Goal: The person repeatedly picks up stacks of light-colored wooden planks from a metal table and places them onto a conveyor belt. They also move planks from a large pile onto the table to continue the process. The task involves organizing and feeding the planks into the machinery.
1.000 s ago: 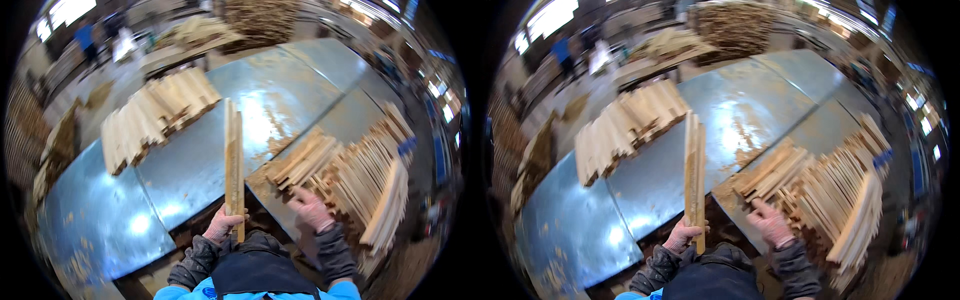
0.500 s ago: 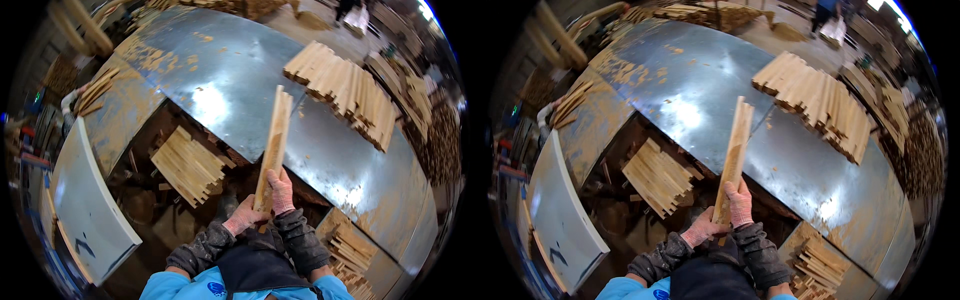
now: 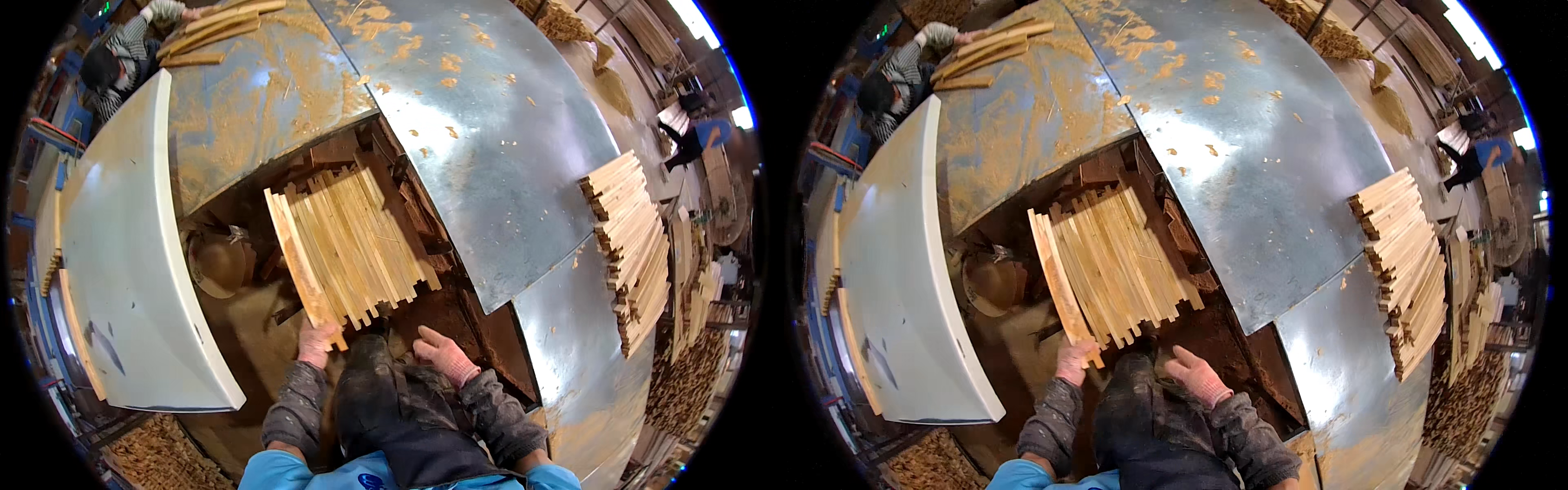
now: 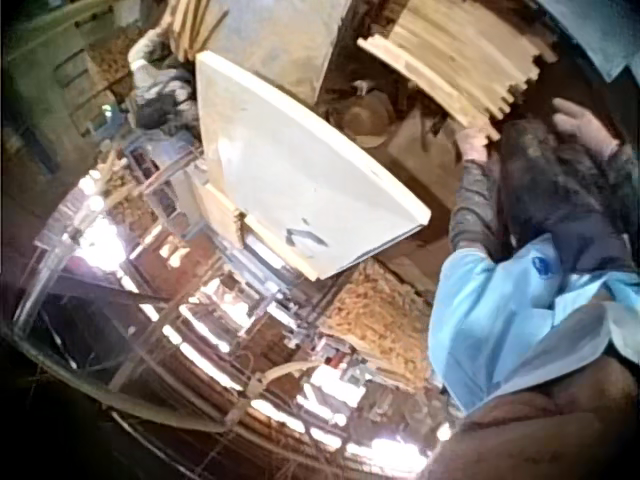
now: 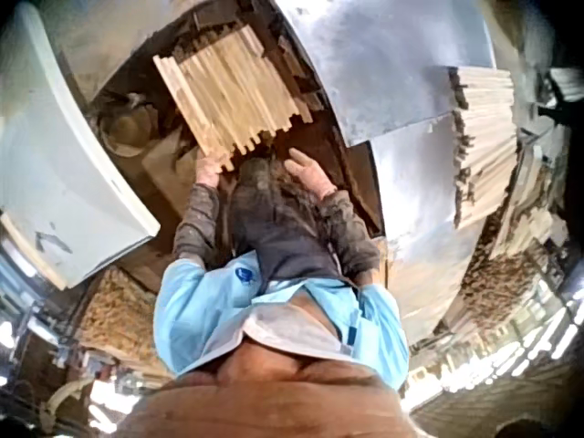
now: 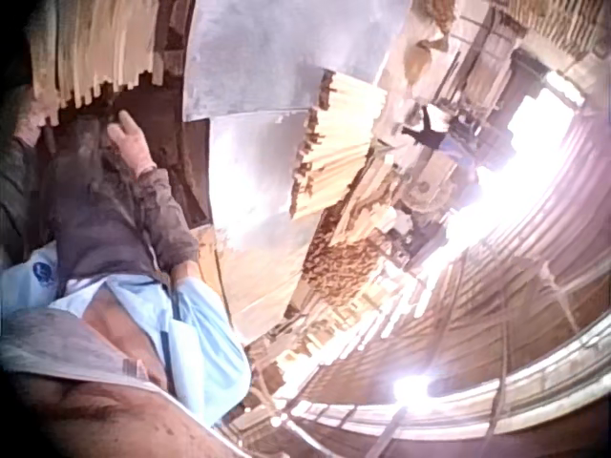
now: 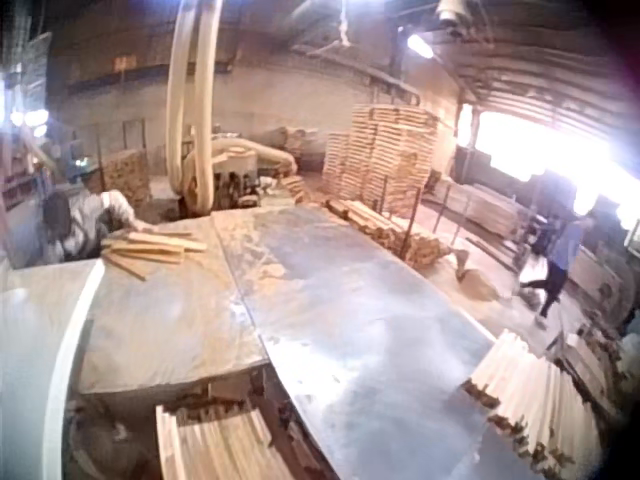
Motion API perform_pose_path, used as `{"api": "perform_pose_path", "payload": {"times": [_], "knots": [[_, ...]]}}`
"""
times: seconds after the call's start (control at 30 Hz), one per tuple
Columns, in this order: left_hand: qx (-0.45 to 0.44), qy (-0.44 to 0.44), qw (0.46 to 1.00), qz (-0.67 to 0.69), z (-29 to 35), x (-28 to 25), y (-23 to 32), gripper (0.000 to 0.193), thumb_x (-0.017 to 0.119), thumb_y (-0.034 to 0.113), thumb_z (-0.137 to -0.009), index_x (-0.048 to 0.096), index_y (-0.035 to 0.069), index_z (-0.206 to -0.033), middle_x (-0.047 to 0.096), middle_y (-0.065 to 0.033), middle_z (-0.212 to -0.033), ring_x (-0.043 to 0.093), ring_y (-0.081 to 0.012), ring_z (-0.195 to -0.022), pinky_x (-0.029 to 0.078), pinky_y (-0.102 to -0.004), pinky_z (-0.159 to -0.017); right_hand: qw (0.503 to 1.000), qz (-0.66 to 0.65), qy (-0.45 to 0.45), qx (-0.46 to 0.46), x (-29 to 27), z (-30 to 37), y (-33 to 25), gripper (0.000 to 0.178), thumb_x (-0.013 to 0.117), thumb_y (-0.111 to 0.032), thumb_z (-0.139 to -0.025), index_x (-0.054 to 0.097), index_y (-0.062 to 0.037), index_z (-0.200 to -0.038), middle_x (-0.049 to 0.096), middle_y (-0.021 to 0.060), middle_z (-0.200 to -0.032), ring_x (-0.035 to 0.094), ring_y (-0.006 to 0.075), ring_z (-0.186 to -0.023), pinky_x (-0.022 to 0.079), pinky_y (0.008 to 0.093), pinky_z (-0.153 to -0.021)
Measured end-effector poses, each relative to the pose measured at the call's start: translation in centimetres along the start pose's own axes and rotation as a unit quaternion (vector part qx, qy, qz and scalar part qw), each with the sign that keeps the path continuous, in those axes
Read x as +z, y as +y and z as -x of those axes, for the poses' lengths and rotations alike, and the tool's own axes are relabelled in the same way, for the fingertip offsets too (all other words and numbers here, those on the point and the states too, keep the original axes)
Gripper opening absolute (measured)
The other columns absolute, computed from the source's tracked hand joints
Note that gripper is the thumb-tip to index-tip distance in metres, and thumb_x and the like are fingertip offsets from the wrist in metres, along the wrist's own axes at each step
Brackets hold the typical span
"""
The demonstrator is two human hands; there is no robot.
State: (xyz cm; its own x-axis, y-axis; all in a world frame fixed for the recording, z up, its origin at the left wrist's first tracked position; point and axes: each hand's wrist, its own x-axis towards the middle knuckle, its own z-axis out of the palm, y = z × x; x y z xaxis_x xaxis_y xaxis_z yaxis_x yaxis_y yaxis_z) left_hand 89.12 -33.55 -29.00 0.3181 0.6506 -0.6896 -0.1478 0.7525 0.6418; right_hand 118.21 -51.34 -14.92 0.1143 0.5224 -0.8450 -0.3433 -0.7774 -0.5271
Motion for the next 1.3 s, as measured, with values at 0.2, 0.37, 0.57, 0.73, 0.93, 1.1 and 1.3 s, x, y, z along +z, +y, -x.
{"api": "perform_pose_path", "payload": {"times": [0.2, 0.37, 0.57, 0.73, 0.93, 1.1, 1.3], "knots": [[-0.052, 0.048, 0.997, -0.005, -7.2, -6.6, -0.9, 0.057, 0.089, 0.012, -0.082, 0.063, 0.002, -0.132, 0.073, -0.0109, -0.105, 0.077, -0.0278, -0.09, 0.066, -0.0451, -0.08, 0.992, 0.028, -0.044, 0.118, 0.8, -3.1, 2.7, 0.084, 0.073, -0.041, -0.104, 0.037, 0.0044, -0.166, 0.053, 0.0214, -0.162, 0.053, 0.0264, -0.147, 0.042, 0.0352, -0.121], [-0.129, 0.005, 0.99, 0.062, -10.1, -10.9, -4.3, 0.072, 0.081, 0.0, -0.084, 0.056, 0.002, -0.151, 0.071, -0.0109, -0.126, 0.072, -0.0295, -0.111, 0.061, -0.0443, -0.096, 0.979, 0.039, -0.07, 0.186, 2.0, -6.5, 3.9, 0.081, 0.074, -0.032, -0.105, 0.036, 0.0021, -0.167, 0.056, 0.0173, -0.159, 0.055, 0.0228, -0.142, 0.044, 0.0326, -0.119], [-0.157, 0.067, 0.981, -0.087, -12.6, -11.3, -5.6, 0.079, 0.085, 0.016, -0.091, 0.047, 0.0, -0.159, 0.066, -0.0102, -0.143, 0.063, -0.0245, -0.129, 0.048, -0.0385, -0.113, 0.974, 0.032, -0.094, 0.202, 2.9, -8.5, 4.9, 0.079, 0.075, -0.026, -0.106, 0.034, 0.0022, -0.168, 0.059, 0.0147, -0.156, 0.056, 0.0207, -0.141, 0.043, 0.0315, -0.12], [-0.099, 0.099, 0.97, -0.197, -14.0, -7.3, -5.1, 0.077, 0.079, 0.021, -0.096, 0.044, 0.0, -0.161, 0.06, -0.0131, -0.152, 0.056, -0.0261, -0.136, 0.043, -0.041, -0.118, 0.98, -0.015, -0.089, 0.177, 2.9, -8.7, 3.8, 0.075, 0.073, -0.026, -0.106, 0.038, 0.0022, -0.166, 0.061, 0.0143, -0.154, 0.057, 0.0209, -0.141, 0.042, 0.0327, -0.12], [-0.102, 0.122, 0.963, -0.217, -12.6, -5.7, -4.5, 0.065, 0.063, 0.042, -0.11, 0.052, -0.005, -0.154, 0.062, -0.0175, -0.148, 0.063, -0.0264, -0.128, 0.053, -0.0411, -0.106, 0.987, 0.117, -0.078, 0.072, 0.5, -7.9, 1.9, 0.076, 0.068, -0.037, -0.104, 0.041, -0.0009, -0.165, 0.06, 0.0193, -0.156, 0.063, 0.0302, -0.135, 0.048, 0.0399, -0.114], [-0.103, 0.223, 0.872, -0.424, -5.2, -1.3, -3.9, 0.051, 0.062, 0.043, -0.107, 0.064, -0.006, -0.124, 0.071, -0.0189, -0.111, 0.069, -0.0263, -0.093, 0.056, -0.0369, -0.083, 0.998, 0.03, -0.016, 0.049, -2.5, -4.7, 1.6, 0.077, 0.067, -0.042, -0.105, 0.039, -0.0053, -0.167, 0.067, 0.0175, -0.148, 0.063, 0.0282, -0.135, 0.047, 0.0382, -0.116], [-0.154, -0.08, 0.921, -0.35, -0.7, 8.1, -3.4, 0.036, 0.071, 0.026, -0.104, 0.072, 0.002, -0.132, 0.075, -0.0092, -0.114, 0.071, -0.0262, -0.105, 0.061, -0.0397, -0.089, 0.996, -0.045, 0.077, -0.013, -10.4, 0.7, 5.4, 0.083, 0.068, -0.045, -0.102, 0.039, 0.0006, -0.166, 0.055, 0.0224, -0.161, 0.053, 0.0345, -0.148, 0.041, 0.0394, -0.122]]}}
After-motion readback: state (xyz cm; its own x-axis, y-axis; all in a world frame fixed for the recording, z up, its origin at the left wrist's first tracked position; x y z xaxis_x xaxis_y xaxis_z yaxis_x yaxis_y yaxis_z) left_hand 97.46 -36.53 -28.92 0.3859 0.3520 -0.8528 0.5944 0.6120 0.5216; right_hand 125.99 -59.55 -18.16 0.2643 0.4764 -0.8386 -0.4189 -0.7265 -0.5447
